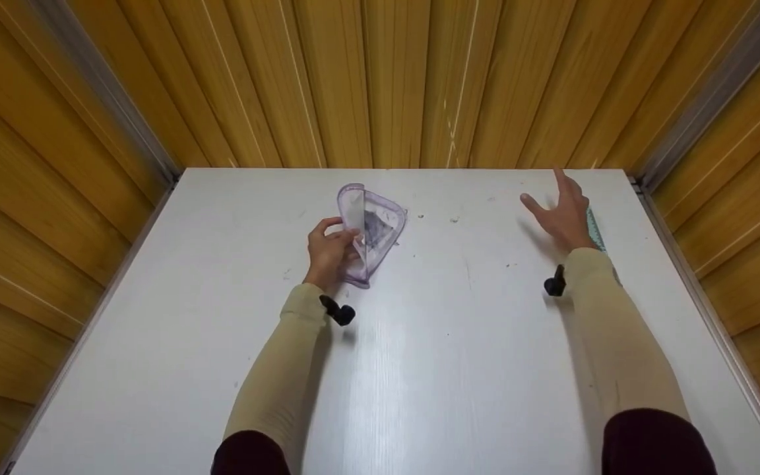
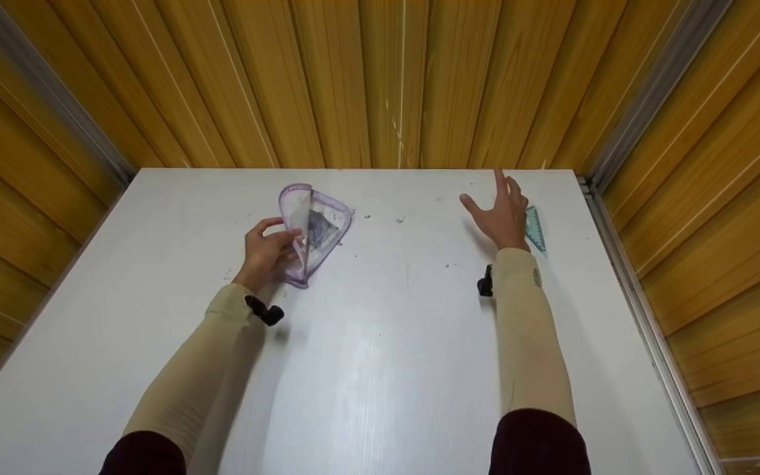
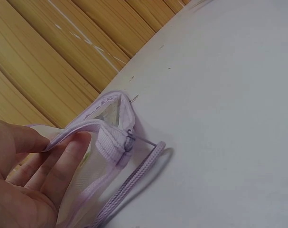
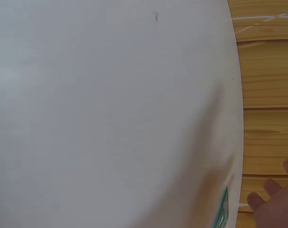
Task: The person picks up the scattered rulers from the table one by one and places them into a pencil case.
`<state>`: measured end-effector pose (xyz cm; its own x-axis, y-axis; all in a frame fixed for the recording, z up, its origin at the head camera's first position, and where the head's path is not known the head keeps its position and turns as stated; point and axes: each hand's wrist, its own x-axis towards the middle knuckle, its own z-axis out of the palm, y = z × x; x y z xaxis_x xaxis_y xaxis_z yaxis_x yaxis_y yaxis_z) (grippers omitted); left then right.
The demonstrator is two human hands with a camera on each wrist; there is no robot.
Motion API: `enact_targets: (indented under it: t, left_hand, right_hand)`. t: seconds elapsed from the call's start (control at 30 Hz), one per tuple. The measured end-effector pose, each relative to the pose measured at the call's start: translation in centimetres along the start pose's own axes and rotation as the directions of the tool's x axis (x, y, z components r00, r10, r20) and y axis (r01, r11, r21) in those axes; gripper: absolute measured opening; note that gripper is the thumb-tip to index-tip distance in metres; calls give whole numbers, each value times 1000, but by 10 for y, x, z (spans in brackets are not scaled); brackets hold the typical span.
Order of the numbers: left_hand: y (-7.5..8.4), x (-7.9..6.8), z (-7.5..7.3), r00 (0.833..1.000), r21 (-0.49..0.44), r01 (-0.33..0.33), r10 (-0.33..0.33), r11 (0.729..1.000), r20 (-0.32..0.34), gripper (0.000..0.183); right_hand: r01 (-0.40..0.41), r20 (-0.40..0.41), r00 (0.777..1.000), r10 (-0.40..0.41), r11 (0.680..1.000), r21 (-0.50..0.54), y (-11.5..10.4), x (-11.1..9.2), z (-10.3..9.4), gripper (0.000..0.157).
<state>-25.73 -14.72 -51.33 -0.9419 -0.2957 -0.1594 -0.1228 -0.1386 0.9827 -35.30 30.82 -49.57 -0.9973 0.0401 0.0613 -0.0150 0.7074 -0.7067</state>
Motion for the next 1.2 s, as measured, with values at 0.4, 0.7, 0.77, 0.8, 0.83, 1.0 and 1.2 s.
enact_targets:
  t: [0.4, 0.7, 0.77, 0.8, 0.83, 1.0, 1.2]
  left_hand:
    - [2, -1, 0, 1000, -12, -9, 9, 1000, -2, 47]
    - [3, -1, -1, 1000, 45, -10, 11, 999, -20, 44]
    - [3, -1, -1, 1000, 45, -8, 9, 999, -16, 45]
    - [3, 0, -1, 1000, 46, -6, 7, 999, -15, 45]
    - [3, 0, -1, 1000, 42, -3, 4, 999, -15, 45]
    - [1, 0, -1, 1000, 43, 7, -7, 999, -12, 46]
    - [1, -1, 2, 1000, 32, -6, 7, 999, -9, 46]
  right_hand:
    - [-44, -16, 999, 44, 999, 20, 31, -14, -25, 106]
    - [-88, 2, 996, 88, 995, 55, 43, -23, -32, 105]
    - [-96, 3, 995, 96, 994, 52, 45, -24, -33, 105]
    - [-103, 3, 995, 103, 993, 52, 46, -25, -34, 105]
    - [-110, 5, 994, 109, 993, 51, 47, -26, -35, 104]
    - [-161, 21, 987, 160, 985, 59, 54, -29, -39, 99]
    - [-175, 0, 985, 175, 984, 31, 55, -32, -42, 86]
